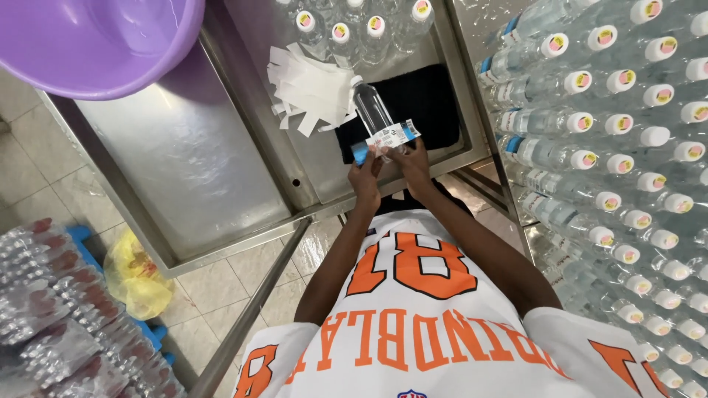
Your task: Manually applying labels to plastic water bottles at a production station.
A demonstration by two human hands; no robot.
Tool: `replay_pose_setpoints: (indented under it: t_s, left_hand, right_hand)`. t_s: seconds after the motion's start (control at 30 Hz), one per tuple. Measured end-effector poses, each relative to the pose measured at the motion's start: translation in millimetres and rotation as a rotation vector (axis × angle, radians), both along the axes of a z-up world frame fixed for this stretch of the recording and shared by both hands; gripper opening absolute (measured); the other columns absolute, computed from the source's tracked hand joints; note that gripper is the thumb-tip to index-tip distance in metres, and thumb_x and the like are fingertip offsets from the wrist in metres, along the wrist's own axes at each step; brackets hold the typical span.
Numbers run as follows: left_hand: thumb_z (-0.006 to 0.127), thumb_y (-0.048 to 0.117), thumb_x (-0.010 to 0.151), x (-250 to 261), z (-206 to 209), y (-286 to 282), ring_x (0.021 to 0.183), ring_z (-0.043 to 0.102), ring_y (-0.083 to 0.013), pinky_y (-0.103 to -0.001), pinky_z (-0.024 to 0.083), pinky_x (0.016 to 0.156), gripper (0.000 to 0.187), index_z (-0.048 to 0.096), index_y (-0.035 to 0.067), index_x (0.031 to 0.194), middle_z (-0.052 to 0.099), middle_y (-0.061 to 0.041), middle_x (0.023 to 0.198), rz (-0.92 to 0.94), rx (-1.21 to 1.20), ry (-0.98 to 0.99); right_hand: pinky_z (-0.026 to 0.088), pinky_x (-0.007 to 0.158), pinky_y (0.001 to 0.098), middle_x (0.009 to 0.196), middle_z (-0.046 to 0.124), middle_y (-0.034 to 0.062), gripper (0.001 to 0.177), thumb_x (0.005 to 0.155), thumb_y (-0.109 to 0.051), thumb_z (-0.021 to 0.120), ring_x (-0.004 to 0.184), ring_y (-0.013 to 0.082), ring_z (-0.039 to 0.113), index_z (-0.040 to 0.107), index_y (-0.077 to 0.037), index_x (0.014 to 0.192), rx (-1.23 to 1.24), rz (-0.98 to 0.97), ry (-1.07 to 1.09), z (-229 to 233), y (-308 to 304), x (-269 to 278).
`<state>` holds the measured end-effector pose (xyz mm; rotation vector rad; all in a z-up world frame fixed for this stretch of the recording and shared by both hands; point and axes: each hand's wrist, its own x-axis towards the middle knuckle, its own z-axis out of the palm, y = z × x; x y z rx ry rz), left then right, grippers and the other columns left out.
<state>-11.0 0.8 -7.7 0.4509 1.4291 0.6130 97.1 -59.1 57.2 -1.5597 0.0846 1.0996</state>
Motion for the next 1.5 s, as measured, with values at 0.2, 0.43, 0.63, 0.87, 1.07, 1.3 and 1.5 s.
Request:
replay_pose_setpoints:
  t_s: [0.2, 0.43, 0.63, 0.87, 1.07, 1.3, 1.5]
  left_hand:
    - [0.069, 0.056, 0.109, -31.9, 44.5, 34.5, 0.151, 0.054, -0.0321, -0.043, 0.044, 0.123, 0.095, 0.018, 0.011, 0.175, 0.057, -0.023, 0.162, -0.261, 0.132, -0.356]
    - [0.088, 0.027, 0.101, 36.8, 88.2, 79.0, 0.135, 0.065, -0.0411, -0.059, 0.055, 0.113, 0.076, 0.043, 0.012, 0.159, 0.063, -0.025, 0.146, -0.110, 0.222, -0.507]
    - [0.094, 0.026, 0.092, 69.0, 118.1, 77.7, 0.119, 0.073, -0.0315, -0.052, 0.060, 0.102, 0.050, 0.068, 0.009, 0.132, 0.071, -0.013, 0.124, 0.172, 0.136, -0.292]
    - [0.086, 0.015, 0.096, 80.5, 150.8, 56.7, 0.120, 0.074, -0.0286, -0.047, 0.061, 0.105, 0.041, 0.062, 0.015, 0.129, 0.072, -0.009, 0.124, 0.150, 0.252, -0.342]
    - [0.084, 0.014, 0.097, 82.6, 182.5, 55.2, 0.115, 0.070, -0.0219, -0.044, 0.058, 0.108, 0.045, 0.056, 0.012, 0.132, 0.067, -0.007, 0.122, 0.058, 0.321, -0.361]
    - [0.088, 0.017, 0.095, 79.9, 210.1, 60.4, 0.110, 0.071, -0.0195, -0.040, 0.060, 0.105, 0.052, 0.055, 0.013, 0.136, 0.067, -0.005, 0.119, 0.022, 0.335, -0.440]
    - [0.086, 0.023, 0.097, 73.3, 211.7, 73.9, 0.114, 0.071, -0.0224, -0.045, 0.059, 0.108, 0.056, 0.053, 0.013, 0.141, 0.066, -0.007, 0.124, -0.077, 0.256, -0.452]
  right_hand:
    - [0.045, 0.104, 0.0427, 0.140, 0.064, 0.0200, 0.106, 0.084, -0.040, 0.104, 0.121, 0.0216, 0.058, 0.038, -0.002, 0.158, 0.079, 0.104, -0.052, 65.7, -20.3, 16.9]
    - [0.048, 0.116, 0.0463, 0.138, 0.067, 0.0239, 0.106, 0.083, -0.024, 0.101, 0.132, 0.0291, 0.061, 0.035, 0.002, 0.162, 0.260, 0.180, -0.281, 82.4, -28.4, 22.7]
    - [0.035, 0.128, 0.0562, 0.163, 0.050, 0.0224, 0.068, 0.112, -0.034, 0.070, 0.153, 0.0409, 0.046, 0.043, -0.001, 0.165, 0.031, 0.302, -1.419, 72.2, -32.0, 8.8]
    - [0.026, 0.135, 0.0555, 0.167, 0.046, 0.0244, 0.073, 0.114, -0.038, 0.064, 0.157, 0.0407, 0.040, 0.039, 0.001, 0.169, -0.033, 0.427, -1.580, 73.2, -10.5, 10.7]
    - [0.044, 0.125, 0.0531, 0.144, 0.061, 0.0222, 0.072, 0.113, -0.051, 0.058, 0.138, 0.0402, 0.061, 0.049, -0.001, 0.162, 0.007, 0.458, -1.525, 109.6, -0.6, 29.3]
    - [0.060, 0.097, 0.0416, 0.115, 0.073, 0.0059, 0.072, 0.108, -0.071, 0.045, 0.110, 0.0258, 0.075, 0.062, -0.016, 0.152, -0.060, 0.550, -1.407, 101.4, 2.4, 57.1]
    - [0.057, 0.092, 0.0612, 0.113, 0.077, 0.0244, 0.074, 0.112, -0.069, 0.036, 0.114, 0.0483, 0.073, 0.065, -0.009, 0.143, 0.024, 0.661, -0.783, 175.5, -11.5, 69.5]
